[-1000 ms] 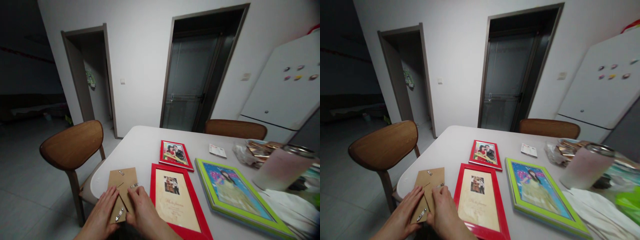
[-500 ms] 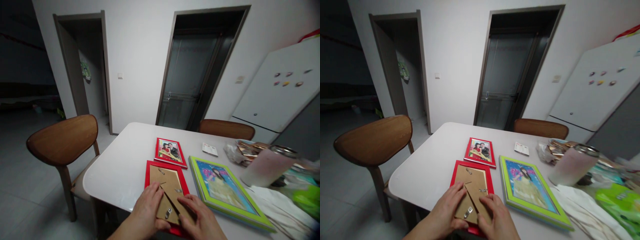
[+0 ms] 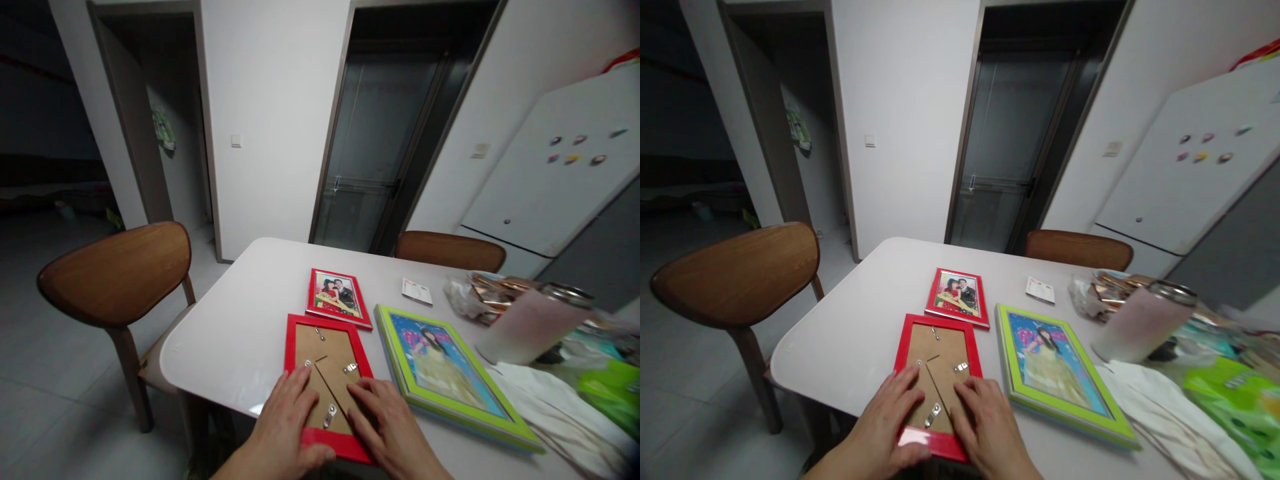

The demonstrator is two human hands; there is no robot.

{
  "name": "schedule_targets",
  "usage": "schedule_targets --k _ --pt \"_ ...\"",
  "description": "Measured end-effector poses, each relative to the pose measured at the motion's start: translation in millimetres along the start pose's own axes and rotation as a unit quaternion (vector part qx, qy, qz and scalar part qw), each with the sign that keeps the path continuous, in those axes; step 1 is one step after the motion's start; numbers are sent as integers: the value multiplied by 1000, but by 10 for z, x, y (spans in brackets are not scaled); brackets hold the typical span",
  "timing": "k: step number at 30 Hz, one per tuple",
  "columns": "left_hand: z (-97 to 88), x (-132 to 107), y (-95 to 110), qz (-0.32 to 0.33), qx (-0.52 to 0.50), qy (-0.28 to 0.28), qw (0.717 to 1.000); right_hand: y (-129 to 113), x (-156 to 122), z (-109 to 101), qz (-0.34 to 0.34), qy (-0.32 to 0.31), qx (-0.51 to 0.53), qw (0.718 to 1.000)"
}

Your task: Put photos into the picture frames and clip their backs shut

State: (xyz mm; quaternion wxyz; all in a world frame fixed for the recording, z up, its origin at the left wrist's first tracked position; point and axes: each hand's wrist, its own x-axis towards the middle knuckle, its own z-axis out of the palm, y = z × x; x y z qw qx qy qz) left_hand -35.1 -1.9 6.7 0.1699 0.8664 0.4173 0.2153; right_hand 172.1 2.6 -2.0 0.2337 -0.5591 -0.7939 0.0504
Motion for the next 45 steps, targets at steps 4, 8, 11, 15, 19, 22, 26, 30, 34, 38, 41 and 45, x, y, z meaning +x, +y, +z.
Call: schedule_targets --k 4,8,11,15,19,22,26,30,34,38,41,45 --pt "40 -51 -54 25 -15 5 1000 42 245 -33 38 7 -18 999" --pt "70 -52 -54 13 -22 23 999 19 364 -22 40 -8 -44 998" --pt "94 -50 -58 14 -24 42 999 17 322 -29 31 -6 -22 999" --pt "106 -70 -80 25 -26 59 998 44 241 -62 24 -6 -6 1000" --pt "77 -117 -63 25 -49 61 997 -78 263 -48 -7 -13 3 1000" --pt "51 -145 -32 27 -61 58 996 -292 379 28 -60 -42 49 996" --pt "38 -161 -26 28 -68 58 996 -489 583 158 -74 -76 66 992" --pt "55 -172 -60 35 -74 62 995 -468 711 238 -80 -78 72 991" --pt "95 -174 -94 39 -78 73 994 -394 783 267 -107 -115 94 983" --pt "122 -170 -108 41 -85 76 993 -364 850 301 -86 -124 110 982" --pt "127 -167 -110 44 -91 81 992 -379 901 339 -67 -123 101 985" --pt "144 -166 -125 43 -89 81 992 -441 927 366 -53 -112 97 988"
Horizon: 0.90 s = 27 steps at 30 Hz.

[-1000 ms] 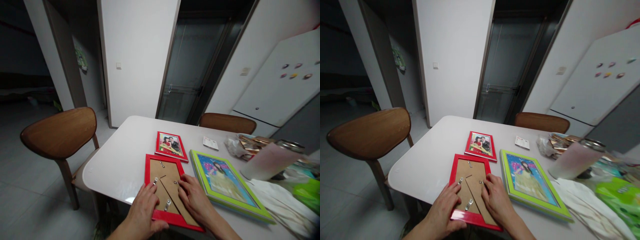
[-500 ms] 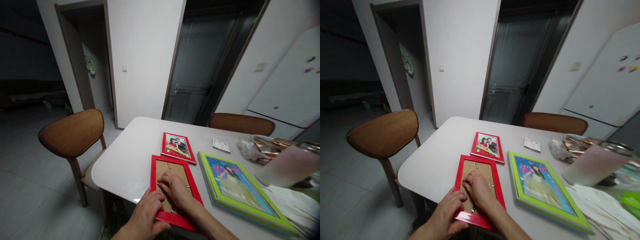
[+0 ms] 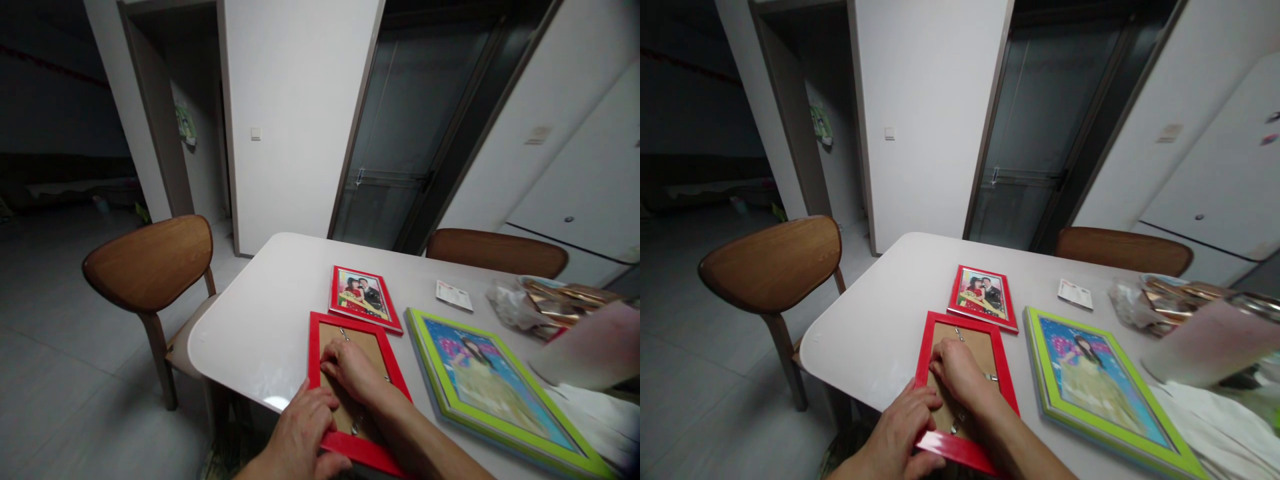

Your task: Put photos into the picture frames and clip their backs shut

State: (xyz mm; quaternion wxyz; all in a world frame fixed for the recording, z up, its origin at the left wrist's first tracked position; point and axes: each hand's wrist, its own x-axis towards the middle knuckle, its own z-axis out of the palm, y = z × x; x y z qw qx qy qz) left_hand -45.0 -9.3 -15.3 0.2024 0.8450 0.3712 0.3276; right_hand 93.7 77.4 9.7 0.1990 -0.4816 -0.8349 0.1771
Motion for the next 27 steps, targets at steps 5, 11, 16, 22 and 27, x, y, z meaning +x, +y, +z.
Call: schedule_targets --k 5,11,16,22,27 --pt "55 -21 -72 15 18 5 1000 -3 -56 -27 -7 9 12 1000" --pt "78 -10 -110 46 27 22 998 329 49 -173 105 104 -32 988" --pt "18 3 -95 45 47 -1 998 524 223 -160 148 122 -76 978" --pt "24 1 -100 53 48 0 997 526 295 -193 156 119 -80 977" --pt "-40 -50 -6 -2 25 -1 1000 198 -145 -274 80 74 -41 993"
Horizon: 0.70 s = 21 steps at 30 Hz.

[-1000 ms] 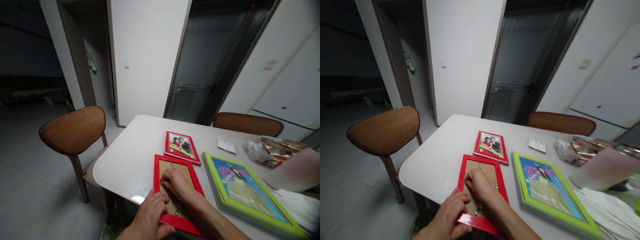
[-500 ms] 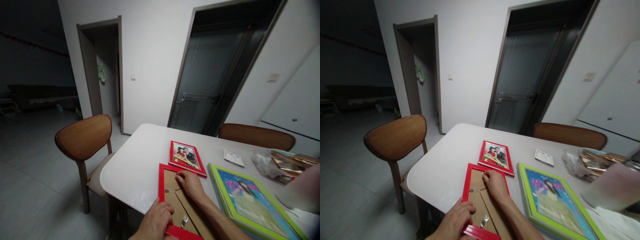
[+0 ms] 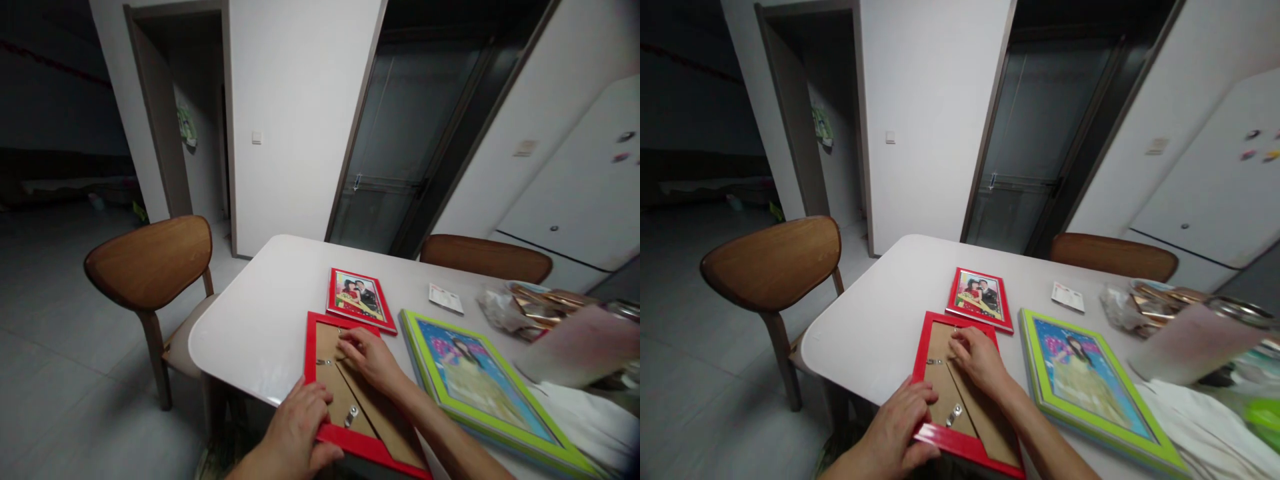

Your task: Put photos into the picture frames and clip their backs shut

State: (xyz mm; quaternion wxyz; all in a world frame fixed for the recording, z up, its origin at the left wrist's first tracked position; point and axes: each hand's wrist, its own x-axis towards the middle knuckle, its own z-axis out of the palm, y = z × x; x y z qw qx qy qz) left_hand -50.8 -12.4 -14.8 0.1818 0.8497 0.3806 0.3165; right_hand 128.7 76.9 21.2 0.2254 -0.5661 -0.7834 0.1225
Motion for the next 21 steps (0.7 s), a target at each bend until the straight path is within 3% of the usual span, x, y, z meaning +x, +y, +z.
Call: schedule_targets --k 4,7,13,21 --pt "-99 -21 31 -22 -12 -11 1000 -222 -592 -101 -150 -67 7 986" --pt "-122 -18 16 -17 -9 -16 1000 -225 -853 -95 -214 -72 -45 973" --pt "-149 7 36 -12 21 -49 999 -34 -914 -43 -267 -36 -101 958" --pt "-174 47 103 -29 61 -65 996 185 -937 150 -299 11 -100 949"
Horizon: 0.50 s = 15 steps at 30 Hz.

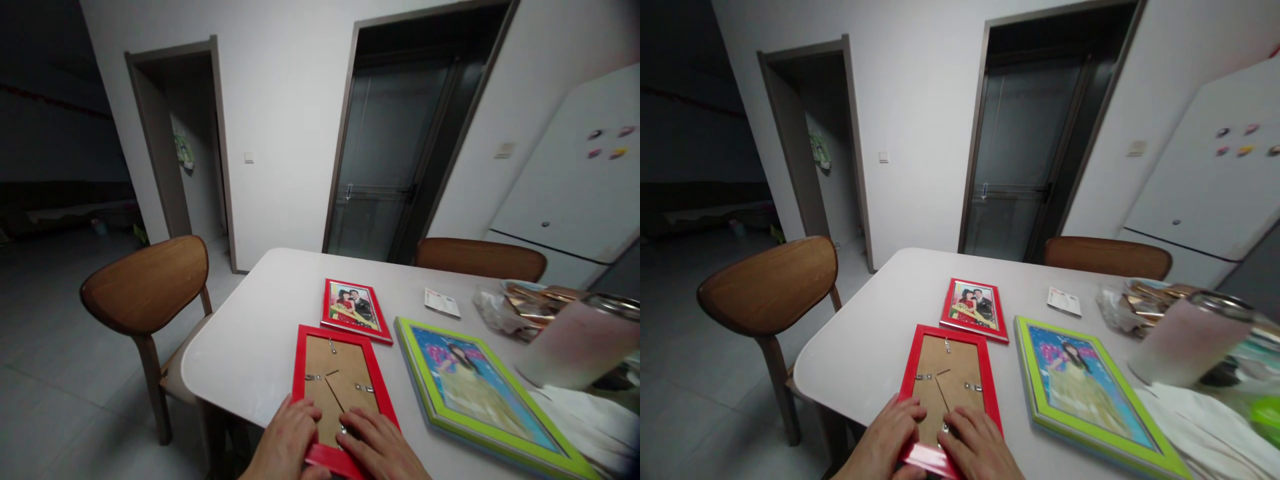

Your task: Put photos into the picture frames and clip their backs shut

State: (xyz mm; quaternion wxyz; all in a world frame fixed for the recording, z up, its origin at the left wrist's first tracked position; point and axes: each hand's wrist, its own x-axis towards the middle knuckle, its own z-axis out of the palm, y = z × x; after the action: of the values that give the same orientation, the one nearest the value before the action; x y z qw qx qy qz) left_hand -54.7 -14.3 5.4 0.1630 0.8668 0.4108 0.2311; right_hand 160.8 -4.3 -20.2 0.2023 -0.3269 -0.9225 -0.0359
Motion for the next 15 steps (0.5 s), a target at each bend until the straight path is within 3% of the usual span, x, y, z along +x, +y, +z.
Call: schedule_targets --k 3,5,8,10,12,14,15 --pt "89 70 58 -1 38 -29 999 -41 2 -20 37 44 47 997" --pt "162 100 97 -9 58 -37 998 -76 -21 -90 101 84 98 986" --pt "184 89 117 -18 62 -9 998 -89 -135 -206 257 163 193 933" --pt "103 65 106 -5 46 22 999 -95 -223 -246 386 234 274 849" --pt "-27 56 102 7 8 63 998 -148 -238 -231 477 290 386 735" --pt "-145 72 146 -10 -64 108 992 -268 -117 -158 494 296 527 625" --pt "-183 86 194 -28 -115 128 985 -348 -2 -104 477 272 597 584"
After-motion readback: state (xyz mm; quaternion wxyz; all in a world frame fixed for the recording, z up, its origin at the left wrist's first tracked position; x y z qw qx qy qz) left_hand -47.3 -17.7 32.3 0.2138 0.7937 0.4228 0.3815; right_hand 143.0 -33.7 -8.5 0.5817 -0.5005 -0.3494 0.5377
